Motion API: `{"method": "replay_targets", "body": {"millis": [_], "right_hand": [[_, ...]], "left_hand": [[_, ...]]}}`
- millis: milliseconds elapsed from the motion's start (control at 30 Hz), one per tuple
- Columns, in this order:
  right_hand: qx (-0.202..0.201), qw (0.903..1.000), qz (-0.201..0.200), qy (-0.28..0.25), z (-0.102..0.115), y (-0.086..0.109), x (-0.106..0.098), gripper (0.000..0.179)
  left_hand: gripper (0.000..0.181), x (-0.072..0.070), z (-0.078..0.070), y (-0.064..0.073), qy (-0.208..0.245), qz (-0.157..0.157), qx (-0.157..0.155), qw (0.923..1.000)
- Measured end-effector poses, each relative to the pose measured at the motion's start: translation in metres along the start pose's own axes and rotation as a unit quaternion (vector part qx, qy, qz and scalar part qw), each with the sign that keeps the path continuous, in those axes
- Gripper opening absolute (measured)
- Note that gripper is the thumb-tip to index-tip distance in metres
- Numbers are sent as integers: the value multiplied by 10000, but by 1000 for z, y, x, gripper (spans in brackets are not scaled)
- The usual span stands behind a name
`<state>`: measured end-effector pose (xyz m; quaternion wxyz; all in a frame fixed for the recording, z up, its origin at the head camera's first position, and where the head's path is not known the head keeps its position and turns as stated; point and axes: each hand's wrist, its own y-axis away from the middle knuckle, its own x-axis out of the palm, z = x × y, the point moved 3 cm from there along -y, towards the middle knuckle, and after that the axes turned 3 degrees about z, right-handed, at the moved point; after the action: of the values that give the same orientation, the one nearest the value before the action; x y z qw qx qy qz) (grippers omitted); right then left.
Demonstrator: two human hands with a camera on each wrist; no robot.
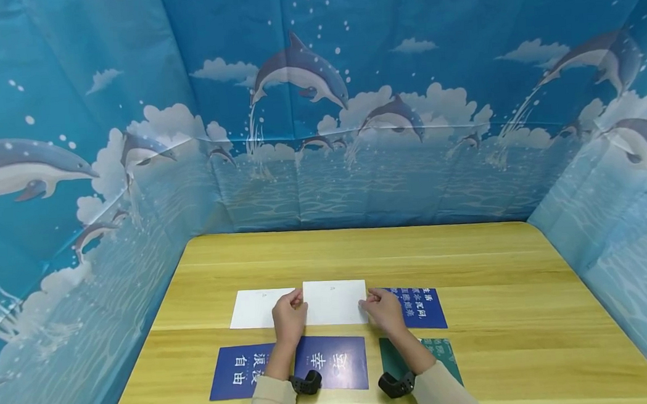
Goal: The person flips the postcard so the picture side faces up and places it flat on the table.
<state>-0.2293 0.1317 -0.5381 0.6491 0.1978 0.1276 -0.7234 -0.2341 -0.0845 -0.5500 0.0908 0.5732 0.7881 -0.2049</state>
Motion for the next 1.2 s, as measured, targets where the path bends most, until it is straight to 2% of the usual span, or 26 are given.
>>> {"method": "replay_targets", "body": {"millis": [200, 700, 900, 1200], "right_hand": [[-341, 9992, 68, 189, 3, -4, 3, 45], [-584, 9977, -49, 327, 8, -2, 1, 20], [-707, 9965, -195, 413, 10, -1, 0, 13], [-1219, 9897, -460, 589, 12, 2, -4, 9]], "left_hand": [[21, 0, -2, 0, 82, -300, 168, 9994], [9, -3, 1, -2, 161, -672, 519, 9963], [7, -4, -3, -2, 152, -608, 607, 9962], [5, -6, -5, -1, 1, -324, 815, 9961]]}}
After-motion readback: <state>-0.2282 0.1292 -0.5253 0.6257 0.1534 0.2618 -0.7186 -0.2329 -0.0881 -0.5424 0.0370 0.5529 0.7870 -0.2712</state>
